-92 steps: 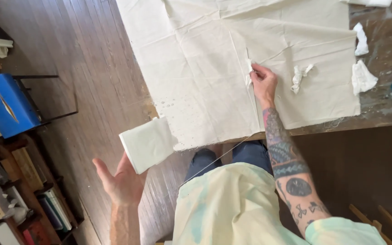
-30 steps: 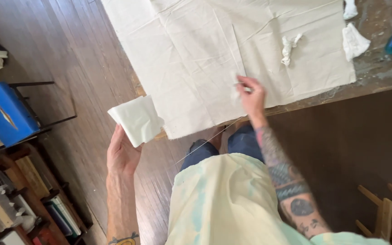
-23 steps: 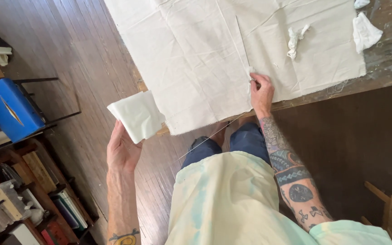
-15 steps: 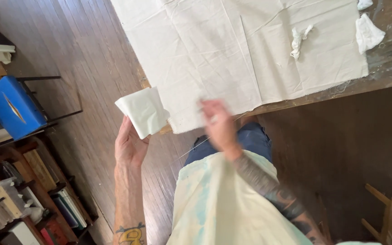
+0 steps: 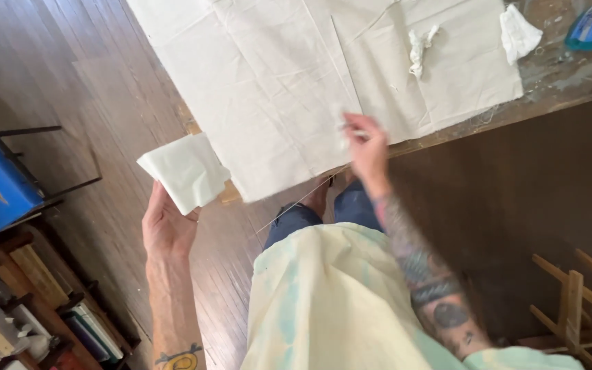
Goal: Cleaning a glass pane using a spray bottle and paper towels on a workbench
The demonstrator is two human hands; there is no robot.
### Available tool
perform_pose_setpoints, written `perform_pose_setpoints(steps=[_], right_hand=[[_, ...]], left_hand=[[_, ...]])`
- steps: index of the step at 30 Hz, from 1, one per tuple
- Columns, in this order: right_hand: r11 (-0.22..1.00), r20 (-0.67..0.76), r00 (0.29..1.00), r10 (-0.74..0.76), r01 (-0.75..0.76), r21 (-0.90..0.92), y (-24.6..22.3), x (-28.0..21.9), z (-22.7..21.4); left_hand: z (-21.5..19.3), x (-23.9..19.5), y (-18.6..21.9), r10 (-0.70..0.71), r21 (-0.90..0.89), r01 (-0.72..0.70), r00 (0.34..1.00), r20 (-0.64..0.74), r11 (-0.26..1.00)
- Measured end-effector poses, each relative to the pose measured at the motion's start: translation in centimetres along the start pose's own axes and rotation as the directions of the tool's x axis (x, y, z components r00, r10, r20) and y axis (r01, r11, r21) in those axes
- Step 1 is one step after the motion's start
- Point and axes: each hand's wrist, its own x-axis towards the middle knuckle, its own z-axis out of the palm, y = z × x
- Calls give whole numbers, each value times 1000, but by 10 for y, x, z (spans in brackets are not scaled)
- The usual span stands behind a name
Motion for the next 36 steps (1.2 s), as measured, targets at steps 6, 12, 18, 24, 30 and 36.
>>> perform_pose_setpoints(steps=[6,12,18,24,30,36], right_hand=[[980,-58,996,-62,50,-193,87,40,-36],[863,38,983,-178,175,-473,99,14,-42],[886,172,945,-277,320,-335,0,-64,-9],[876,470,876,-111,-137,463,-182,-211,88],[769,591,692,-414,-82,634,-185,-206,79],[996,-22,999,-26,24,-88,54,28,1]], left_hand=[[-7,4,-2,11,22,-11,1000,-19,1000],[-1,0,0,2,-9,-2,1000,-12,1000],[-23,12,-13,-2,-69,4,1000,18,998],[-26,14,-14,-16,-70,21,997,70,997],[29,-19,19,-76,-2,76,997,15,997],[-29,17,-12,-2,-12,3,999,48,1000]])
